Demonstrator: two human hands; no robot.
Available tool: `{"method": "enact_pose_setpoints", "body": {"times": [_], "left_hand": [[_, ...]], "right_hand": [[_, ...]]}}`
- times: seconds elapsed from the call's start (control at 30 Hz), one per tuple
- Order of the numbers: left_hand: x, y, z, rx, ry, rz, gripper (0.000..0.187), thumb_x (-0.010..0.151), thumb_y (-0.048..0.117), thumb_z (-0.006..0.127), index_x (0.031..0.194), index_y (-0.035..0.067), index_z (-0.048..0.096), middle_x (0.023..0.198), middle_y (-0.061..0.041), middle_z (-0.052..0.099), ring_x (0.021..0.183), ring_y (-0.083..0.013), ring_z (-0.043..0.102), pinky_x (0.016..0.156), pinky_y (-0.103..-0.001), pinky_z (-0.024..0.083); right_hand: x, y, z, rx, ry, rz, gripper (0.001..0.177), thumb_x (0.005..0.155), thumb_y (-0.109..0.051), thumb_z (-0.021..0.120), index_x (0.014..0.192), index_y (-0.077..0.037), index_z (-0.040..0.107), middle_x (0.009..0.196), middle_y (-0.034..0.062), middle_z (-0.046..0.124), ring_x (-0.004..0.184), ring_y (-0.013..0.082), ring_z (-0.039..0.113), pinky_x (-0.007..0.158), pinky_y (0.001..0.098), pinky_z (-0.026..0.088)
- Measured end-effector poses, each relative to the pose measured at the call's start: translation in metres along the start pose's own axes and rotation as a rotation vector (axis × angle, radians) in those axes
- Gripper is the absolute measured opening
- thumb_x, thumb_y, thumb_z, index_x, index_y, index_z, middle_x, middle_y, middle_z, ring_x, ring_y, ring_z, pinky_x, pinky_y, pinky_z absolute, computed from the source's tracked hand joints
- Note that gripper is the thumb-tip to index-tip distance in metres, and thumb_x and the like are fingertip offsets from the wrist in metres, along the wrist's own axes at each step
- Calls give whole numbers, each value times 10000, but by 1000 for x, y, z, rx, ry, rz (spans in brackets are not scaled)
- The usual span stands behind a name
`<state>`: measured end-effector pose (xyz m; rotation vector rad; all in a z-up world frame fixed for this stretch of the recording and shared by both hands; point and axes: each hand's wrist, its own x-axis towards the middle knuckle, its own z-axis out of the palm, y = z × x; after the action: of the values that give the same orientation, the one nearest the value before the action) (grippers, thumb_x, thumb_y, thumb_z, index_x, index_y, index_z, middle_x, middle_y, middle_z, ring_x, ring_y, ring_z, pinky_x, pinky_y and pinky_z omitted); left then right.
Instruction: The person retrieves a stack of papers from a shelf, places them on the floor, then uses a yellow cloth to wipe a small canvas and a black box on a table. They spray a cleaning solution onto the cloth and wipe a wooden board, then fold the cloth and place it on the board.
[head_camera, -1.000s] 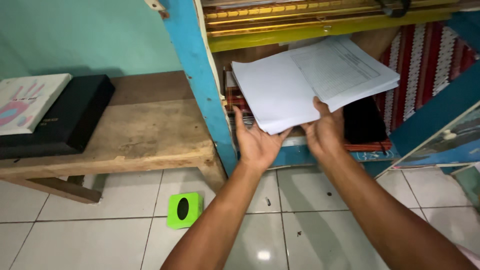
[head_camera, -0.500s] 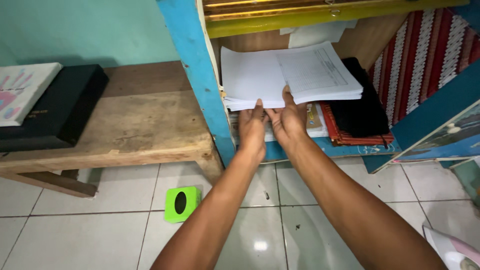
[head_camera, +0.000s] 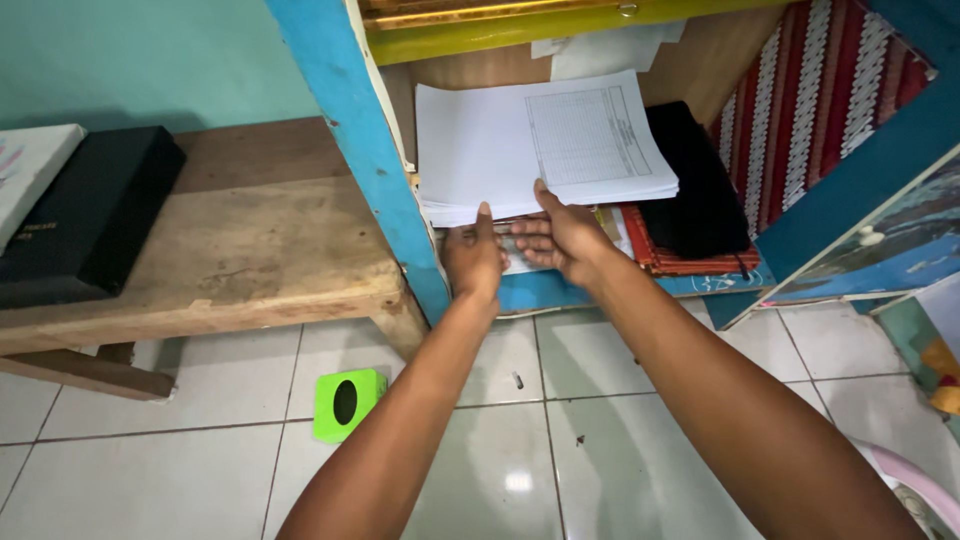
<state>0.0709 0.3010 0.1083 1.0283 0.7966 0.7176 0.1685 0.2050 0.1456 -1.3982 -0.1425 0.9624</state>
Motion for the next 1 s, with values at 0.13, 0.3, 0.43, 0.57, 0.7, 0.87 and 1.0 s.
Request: {"method": "enact_pose_setpoints", "body": {"times": [0.13, 0.3, 0.43, 0.57, 0.7, 0.87, 1.0], "left_hand": [[2, -6, -13, 61, -235, -62, 418, 1064, 365, 567, 926, -26, 619, 677, -51, 591, 514, -122, 552, 478, -264, 451], [18, -16, -11, 80, -234, -62, 410, 1082, 361, 411, 928, 23, 584, 714, -60, 647, 551, -147, 632, 509, -267, 511], [24, -24, 0, 5, -203, -64, 385, 1096, 366, 373, 967, 41, 534, 731, -70, 645, 573, -162, 627, 523, -284, 510], [24, -19, 0, 19, -240, -97, 346, 1076, 367, 336, 1005, 67, 494, 736, -69, 650, 584, -171, 629, 529, -300, 516], [23, -13, -3, 33, -317, -154, 351, 1040, 343, 367, 995, 50, 555, 745, -40, 653, 611, -144, 647, 546, -282, 533], [8, -26, 4, 287, -427, -180, 262, 966, 310, 524, 943, 85, 655, 708, -27, 621, 563, -130, 587, 485, -288, 478], [-27, -74, 41, 403, -564, -50, 225, 960, 292, 573, 910, 74, 601, 716, -38, 647, 562, -124, 605, 477, -300, 494]], "right_hand": [[-7, 10, -8, -16, -46, -5, 471, 999, -531, 634, 1090, -71, 589, 854, 39, 693, 702, 124, 670, 602, 263, 544], [-9, 11, -15, -77, 108, -104, 451, 1006, -526, 528, 1032, -78, 565, 779, 52, 680, 667, 157, 669, 574, 297, 526], [-8, 2, -16, -196, 111, -46, 431, 1039, -524, 435, 1029, -101, 518, 760, 31, 671, 681, 158, 678, 598, 309, 516], [-12, -7, -14, -205, 90, 7, 423, 1046, -528, 416, 1054, -116, 508, 747, 27, 665, 685, 163, 673, 630, 322, 500], [-22, -12, -15, -254, 54, 25, 470, 1017, -570, 434, 1097, -117, 528, 730, 14, 631, 683, 152, 666, 653, 317, 484], [-50, -15, -33, -485, -36, 2, 481, 967, -581, 536, 1034, -110, 603, 742, -8, 639, 698, 136, 678, 643, 312, 486], [-92, -2, -92, -667, -78, -132, 394, 977, -476, 612, 951, -83, 644, 758, 32, 661, 680, 138, 668, 624, 347, 508]]}}
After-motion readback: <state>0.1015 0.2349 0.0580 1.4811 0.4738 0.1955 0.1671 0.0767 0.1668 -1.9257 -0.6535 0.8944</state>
